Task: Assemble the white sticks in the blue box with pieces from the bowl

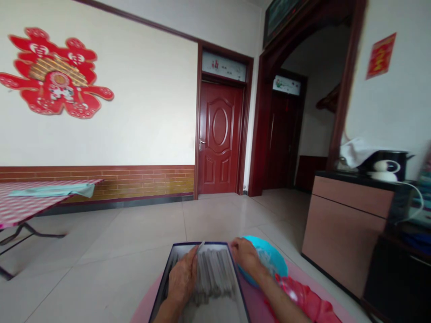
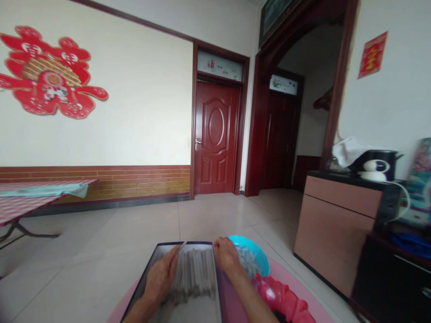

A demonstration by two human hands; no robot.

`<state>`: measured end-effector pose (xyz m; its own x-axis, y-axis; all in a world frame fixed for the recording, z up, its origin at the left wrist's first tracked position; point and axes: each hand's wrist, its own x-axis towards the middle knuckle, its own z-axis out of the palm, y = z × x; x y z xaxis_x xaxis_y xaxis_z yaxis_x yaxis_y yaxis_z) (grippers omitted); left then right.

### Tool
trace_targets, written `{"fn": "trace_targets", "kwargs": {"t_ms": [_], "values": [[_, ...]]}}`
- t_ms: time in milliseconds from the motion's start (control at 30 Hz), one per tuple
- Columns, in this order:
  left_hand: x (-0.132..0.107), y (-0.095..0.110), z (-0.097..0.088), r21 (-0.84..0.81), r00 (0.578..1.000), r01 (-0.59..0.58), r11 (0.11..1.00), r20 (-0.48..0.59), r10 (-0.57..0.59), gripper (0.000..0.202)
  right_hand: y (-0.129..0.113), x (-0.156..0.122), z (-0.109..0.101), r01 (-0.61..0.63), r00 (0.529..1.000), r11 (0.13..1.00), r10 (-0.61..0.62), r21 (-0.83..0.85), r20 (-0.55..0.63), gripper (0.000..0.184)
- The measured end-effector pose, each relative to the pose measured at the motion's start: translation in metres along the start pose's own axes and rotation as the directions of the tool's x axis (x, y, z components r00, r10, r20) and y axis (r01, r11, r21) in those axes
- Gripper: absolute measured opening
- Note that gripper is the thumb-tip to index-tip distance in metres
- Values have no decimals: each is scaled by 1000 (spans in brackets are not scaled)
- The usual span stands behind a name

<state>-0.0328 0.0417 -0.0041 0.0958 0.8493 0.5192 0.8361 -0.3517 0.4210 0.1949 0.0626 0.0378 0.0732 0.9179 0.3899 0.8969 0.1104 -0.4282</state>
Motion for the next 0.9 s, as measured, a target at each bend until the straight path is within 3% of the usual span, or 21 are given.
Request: {"fn": "trace_targets", "kwargs": {"t_ms": [133,267,667,900], "values": [[-2,2,1,78,991,-112,991,76,106,39,67,-3,-18,-85,996,985,88,-148,14,27],[-3,8,-5,95,990,-115,989,91,106,36,101,-9,-19,-145,987,957,159,-251,37,23],[-5,8,-7,91,984,-164,982,91,156,29,113,-12,-4,-88,993,951,107,-295,48,9],[-5,8,-5,67,983,-160,985,101,153,34,106,-10,-14,-84,996,991,84,-99,-4,15]]}}
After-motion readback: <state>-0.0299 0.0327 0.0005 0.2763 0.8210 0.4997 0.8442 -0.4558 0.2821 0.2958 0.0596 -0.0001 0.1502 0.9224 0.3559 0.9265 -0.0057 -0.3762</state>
